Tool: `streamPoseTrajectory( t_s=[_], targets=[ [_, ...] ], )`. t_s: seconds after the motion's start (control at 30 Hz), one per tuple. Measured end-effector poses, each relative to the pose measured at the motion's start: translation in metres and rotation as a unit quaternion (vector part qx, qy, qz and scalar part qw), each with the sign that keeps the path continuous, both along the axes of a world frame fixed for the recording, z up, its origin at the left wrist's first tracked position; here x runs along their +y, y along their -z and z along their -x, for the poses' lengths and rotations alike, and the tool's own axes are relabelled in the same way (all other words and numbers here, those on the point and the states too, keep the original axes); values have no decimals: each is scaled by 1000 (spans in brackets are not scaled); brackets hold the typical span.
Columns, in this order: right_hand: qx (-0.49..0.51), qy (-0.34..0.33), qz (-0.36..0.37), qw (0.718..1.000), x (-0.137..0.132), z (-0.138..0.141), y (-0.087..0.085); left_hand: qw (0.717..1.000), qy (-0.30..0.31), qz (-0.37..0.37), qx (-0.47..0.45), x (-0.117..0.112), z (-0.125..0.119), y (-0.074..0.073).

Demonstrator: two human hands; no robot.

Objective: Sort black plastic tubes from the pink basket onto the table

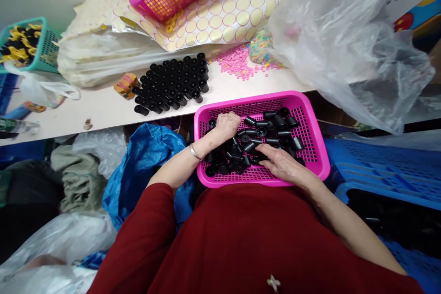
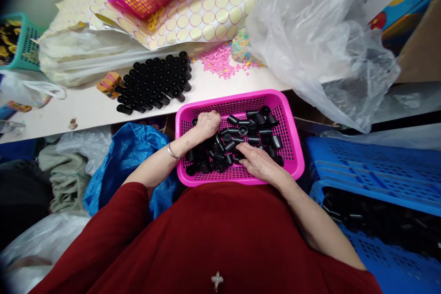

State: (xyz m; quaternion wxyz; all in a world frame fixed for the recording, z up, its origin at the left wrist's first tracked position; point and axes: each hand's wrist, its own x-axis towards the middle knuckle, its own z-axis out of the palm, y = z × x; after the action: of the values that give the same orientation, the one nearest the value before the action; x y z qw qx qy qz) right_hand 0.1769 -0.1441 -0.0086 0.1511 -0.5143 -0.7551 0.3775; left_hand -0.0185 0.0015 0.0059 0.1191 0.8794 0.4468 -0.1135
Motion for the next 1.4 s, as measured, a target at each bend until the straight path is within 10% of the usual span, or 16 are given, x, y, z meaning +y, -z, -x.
streamPoseTrajectory(
  t_s=[0.17,0.43,0.5,0.73,0.9,1.03,1.17,1.3,1.4],
  targets=[
    [148,162,31,975,1,4,-13,1000,-15,14,-4,3,2,-3],
    [459,292,202,814,5,9,-28,979,-73,140,-125,16,13,-11],
    [472,293,196,808,6,11,-29,926,-134,244,-253,17,16,-14],
    [494,309,179,793,13,14,-31,572,-269,547,-550,-10,21,-23],
    [488,311,168,798,15,18,-32,501,-310,593,-549,-23,14,-30],
    [481,333,168,793,14,17,-32,510,-328,591,-533,-18,15,-30],
    [465,381,139,787,15,8,-29,584,-333,496,-550,-5,23,-27],
    [445,416,130,782,14,-1,-22,750,-304,337,-480,1,29,-23],
    [436,422,133,784,13,-1,-18,904,-171,246,-306,-5,24,-20]
  ],
)
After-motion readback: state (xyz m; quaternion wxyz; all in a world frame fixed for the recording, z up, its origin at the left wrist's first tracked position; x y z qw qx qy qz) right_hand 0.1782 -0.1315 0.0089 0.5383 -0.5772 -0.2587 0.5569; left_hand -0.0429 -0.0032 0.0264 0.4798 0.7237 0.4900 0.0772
